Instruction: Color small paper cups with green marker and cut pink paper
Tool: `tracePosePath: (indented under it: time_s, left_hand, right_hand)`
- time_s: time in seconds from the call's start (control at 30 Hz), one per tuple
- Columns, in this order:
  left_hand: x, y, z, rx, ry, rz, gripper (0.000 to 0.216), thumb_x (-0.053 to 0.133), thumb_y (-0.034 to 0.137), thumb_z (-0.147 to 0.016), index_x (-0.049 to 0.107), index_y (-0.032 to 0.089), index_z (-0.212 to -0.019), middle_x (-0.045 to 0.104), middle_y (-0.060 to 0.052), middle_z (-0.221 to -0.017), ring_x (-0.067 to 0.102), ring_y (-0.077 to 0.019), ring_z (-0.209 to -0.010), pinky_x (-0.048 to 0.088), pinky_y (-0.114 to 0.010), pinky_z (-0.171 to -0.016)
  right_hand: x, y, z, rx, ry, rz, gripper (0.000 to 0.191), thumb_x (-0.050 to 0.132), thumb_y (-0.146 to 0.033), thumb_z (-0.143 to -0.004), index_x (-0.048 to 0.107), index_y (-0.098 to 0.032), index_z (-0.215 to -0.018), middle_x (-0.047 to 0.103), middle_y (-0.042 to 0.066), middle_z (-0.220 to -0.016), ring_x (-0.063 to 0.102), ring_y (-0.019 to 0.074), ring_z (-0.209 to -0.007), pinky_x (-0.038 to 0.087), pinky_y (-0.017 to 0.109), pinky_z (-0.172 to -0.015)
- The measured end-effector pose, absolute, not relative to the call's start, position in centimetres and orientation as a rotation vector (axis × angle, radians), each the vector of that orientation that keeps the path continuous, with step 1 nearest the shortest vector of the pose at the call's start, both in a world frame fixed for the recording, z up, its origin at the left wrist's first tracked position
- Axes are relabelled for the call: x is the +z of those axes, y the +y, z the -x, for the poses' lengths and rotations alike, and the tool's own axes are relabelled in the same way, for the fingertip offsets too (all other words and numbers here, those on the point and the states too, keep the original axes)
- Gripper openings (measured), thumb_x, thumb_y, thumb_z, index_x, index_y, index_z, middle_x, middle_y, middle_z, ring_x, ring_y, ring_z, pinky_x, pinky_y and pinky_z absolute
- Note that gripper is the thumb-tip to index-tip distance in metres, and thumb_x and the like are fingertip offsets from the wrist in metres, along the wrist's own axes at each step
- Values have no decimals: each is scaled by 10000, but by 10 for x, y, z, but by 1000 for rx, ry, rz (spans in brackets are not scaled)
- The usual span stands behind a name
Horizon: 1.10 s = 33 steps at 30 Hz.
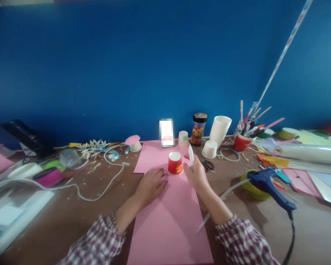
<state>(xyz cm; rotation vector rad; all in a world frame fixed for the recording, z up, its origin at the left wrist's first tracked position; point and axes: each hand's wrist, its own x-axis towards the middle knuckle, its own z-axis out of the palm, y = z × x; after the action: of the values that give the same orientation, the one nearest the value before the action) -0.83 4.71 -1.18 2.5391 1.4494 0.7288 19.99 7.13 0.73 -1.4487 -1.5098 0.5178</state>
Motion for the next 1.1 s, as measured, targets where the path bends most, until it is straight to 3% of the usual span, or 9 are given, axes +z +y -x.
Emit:
tracePosePath:
  time_s: [0.1, 0.17, 0.37, 0.67, 0.87, 1.0, 1.1]
  left_hand:
    - [-11, 43, 4, 605, 1378, -2623, 228, 508, 252, -855, 574, 210, -1069, 619, -102, -1088, 559, -268, -1044, 445, -436, -899]
    - [-12, 38, 2, 562, 1312, -2660, 266, 523, 239, -846, 556, 187, -1105, 620, -111, -1085, 557, -269, -1047, 441, -433, -914]
    - [-13, 15, 7, 500, 1270, -2679, 334, 542, 284, -852, 533, 149, -1158, 608, -124, -1132, 521, -285, -1107, 432, -450, -946]
    - [-9, -25, 28, 477, 1254, -2642, 323, 558, 290, -845, 546, 174, -1147, 570, -86, -1244, 502, -273, -1118, 440, -435, -951]
    - [-4, -35, 32, 496, 1303, -2633, 212, 564, 306, -833, 600, 171, -991, 609, -98, -1095, 549, -267, -1017, 473, -429, -874]
    - [8, -13, 38, 678, 1415, -2331, 188, 454, 282, -884, 618, 201, -928, 647, -76, -962, 606, -222, -903, 492, -361, -789]
    - [17, 16, 37, 905, 1450, -2001, 211, 438, 252, -885, 609, 204, -998, 679, -71, -988, 630, -209, -931, 477, -344, -839]
  right_hand:
    - [16, 73, -196, 472, -1569, 1469, 567, 592, -395, -730, 528, -168, -1246, 690, 81, -962, 583, 180, -608, 498, 360, -676]
    - [21, 75, -193, 455, -1656, 1447, 619, 624, -401, -714, 511, -177, -1280, 691, 66, -908, 574, 179, -580, 493, 363, -679]
    - [20, 66, -183, 502, -1791, 1391, 534, 605, -338, -736, 549, -159, -1236, 683, 75, -920, 631, 234, -771, 476, 348, -730]
    - [18, 18, -176, 604, -1840, 1385, 534, 630, -329, -746, 502, -203, -1249, 677, 54, -1002, 637, 214, -796, 482, 317, -737]
    - [21, 12, -168, 597, -1874, 1316, 475, 623, -291, -759, 515, -199, -1212, 665, 61, -1043, 631, 223, -911, 473, 330, -816]
    - [19, 15, -168, 575, -1882, 1304, 510, 635, -284, -756, 497, -208, -1241, 663, 62, -1063, 636, 224, -915, 479, 330, -812]
    - [17, 19, -168, 552, -1900, 1302, 511, 638, -298, -754, 504, -206, -1238, 663, 64, -1070, 638, 232, -924, 482, 341, -813]
